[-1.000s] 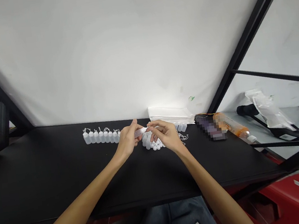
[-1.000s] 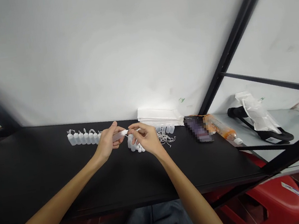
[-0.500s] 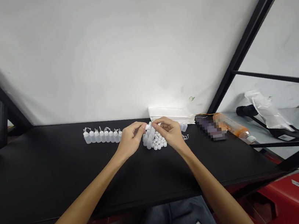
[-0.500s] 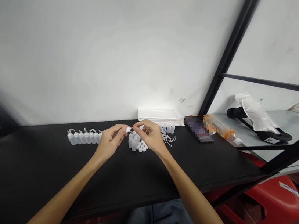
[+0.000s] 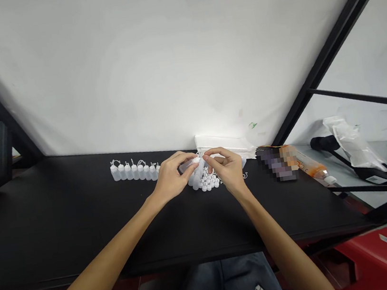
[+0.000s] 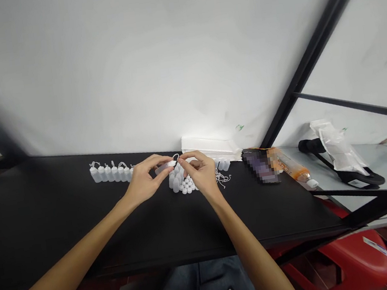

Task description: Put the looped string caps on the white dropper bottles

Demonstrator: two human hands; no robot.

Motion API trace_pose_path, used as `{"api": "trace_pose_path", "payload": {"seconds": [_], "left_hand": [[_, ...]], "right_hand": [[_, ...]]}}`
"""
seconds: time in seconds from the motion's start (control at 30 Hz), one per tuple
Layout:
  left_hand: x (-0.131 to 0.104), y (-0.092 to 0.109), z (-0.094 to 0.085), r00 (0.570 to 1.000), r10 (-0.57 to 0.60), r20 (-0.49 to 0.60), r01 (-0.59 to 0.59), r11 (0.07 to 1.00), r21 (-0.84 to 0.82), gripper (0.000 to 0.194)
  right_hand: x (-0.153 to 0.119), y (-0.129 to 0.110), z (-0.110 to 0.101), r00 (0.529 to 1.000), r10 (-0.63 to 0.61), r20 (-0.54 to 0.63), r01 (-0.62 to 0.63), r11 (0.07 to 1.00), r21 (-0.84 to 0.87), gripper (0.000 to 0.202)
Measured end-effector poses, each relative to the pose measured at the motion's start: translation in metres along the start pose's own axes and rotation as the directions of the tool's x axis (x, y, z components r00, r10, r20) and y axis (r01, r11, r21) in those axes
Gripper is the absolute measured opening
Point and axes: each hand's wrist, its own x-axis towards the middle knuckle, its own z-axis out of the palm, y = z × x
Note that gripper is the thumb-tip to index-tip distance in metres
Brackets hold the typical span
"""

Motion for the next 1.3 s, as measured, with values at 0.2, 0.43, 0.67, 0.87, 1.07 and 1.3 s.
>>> {"api": "trace_pose_path", "payload": {"seconds": [0.2,0.43,0.67,0.87,1.07,1.3], "left_hand": [[0.001,-0.001,-0.001,0.999,-0.029,-0.036,0.029,1.000,0.002,0.024],[0.015,-0.006,-0.033,0.983,-0.053,-0.174,0.061,0.997,0.043,0.030],[0.026,-0.044,-0.074,0.875,-0.186,-0.447,0.245,0.966,0.079,0.033],[0.025,-0.053,-0.072,0.887,-0.191,-0.420,0.286,0.942,0.177,0.039],[0.023,-0.054,-0.063,0.937,-0.140,-0.321,0.239,0.926,0.293,0.042],[0.022,-0.056,-0.059,0.955,-0.130,-0.268,0.218,0.917,0.334,0.043]], "right_hand": [[0.003,-0.004,0.007,1.000,0.002,0.024,-0.003,0.999,0.047,0.025],[0.014,-0.009,0.026,1.000,-0.004,0.016,0.005,1.000,-0.026,0.021],[0.018,-0.005,0.056,0.986,-0.060,0.153,0.138,0.805,-0.576,0.008],[0.016,0.002,0.075,0.964,-0.062,0.258,0.235,0.646,-0.726,0.012],[0.018,0.012,0.079,0.954,-0.040,0.298,0.257,0.625,-0.737,0.012],[0.017,0.018,0.084,0.947,-0.034,0.320,0.273,0.610,-0.744,0.014]]}}
